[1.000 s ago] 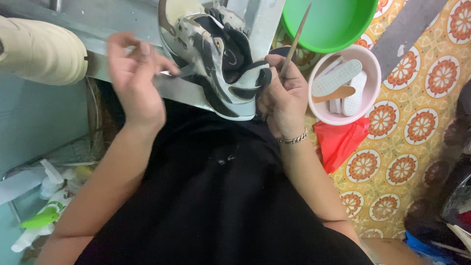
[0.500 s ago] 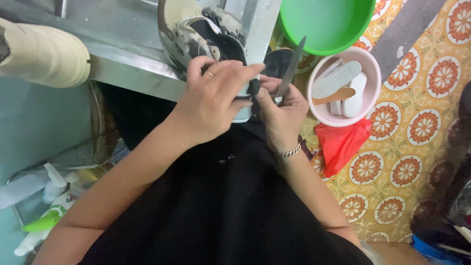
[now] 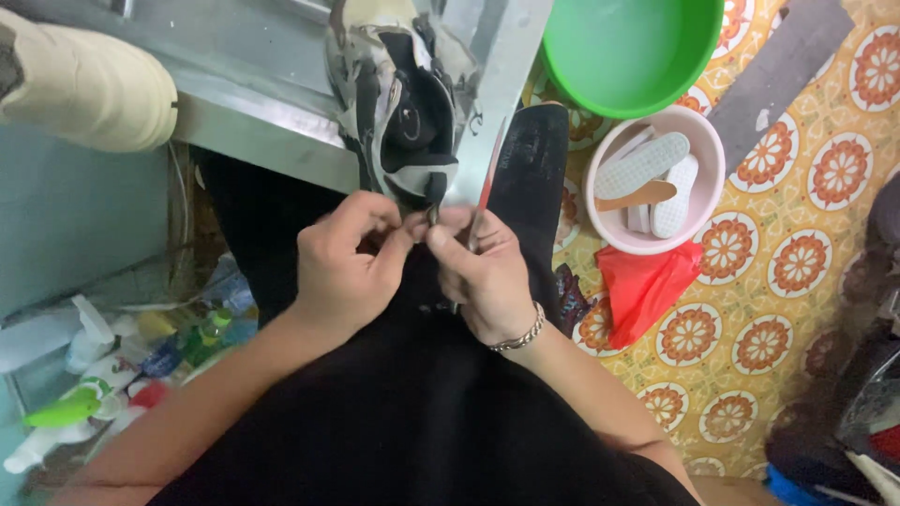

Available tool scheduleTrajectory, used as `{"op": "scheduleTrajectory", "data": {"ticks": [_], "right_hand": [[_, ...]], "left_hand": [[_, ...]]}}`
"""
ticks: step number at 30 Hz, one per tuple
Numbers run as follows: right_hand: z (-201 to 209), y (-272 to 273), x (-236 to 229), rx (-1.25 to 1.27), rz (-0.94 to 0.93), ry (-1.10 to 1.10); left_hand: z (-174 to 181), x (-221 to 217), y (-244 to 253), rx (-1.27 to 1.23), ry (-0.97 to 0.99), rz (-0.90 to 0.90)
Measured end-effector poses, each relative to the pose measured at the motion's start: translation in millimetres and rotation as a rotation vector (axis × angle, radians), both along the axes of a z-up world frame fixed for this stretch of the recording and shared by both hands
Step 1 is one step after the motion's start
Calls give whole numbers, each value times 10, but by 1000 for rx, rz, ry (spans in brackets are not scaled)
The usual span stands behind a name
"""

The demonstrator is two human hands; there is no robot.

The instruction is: The person holds a sneaker on their lap and uses a knife to scrape and trim the worn midsole edge, pulling away loosened sole material by hand. They briefly rinse the shoe at the sink, then continue scraping and trimming the sole edge with the knife.

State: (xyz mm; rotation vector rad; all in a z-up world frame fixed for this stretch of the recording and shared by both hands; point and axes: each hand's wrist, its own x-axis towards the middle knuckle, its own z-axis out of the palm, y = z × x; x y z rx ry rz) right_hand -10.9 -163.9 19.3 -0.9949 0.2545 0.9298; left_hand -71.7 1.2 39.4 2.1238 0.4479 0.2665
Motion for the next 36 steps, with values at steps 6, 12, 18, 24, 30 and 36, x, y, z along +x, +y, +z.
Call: {"op": "scheduleTrajectory", "data": {"ticks": [6, 12, 18, 24, 30, 36], "right_hand": [[-4, 128, -72, -24, 113, -71], [-229, 9, -177, -101, 157, -207], [90, 68, -62, -251, 196, -388], [303, 325, 478, -448, -80, -780], [-561, 221, 587, -681, 344, -989], [-334, -99, 876, -429, -191, -537]], "left_hand": [[-146, -229, 81, -923, -63, 40], [122, -166, 106, -864, 46, 31], [-30, -188, 93, -987, -83, 53], [-131, -205, 198, -583, -15, 39], [-391, 983, 839, 507, -480, 133], [-1029, 1778, 1078, -49, 301, -13]]}}
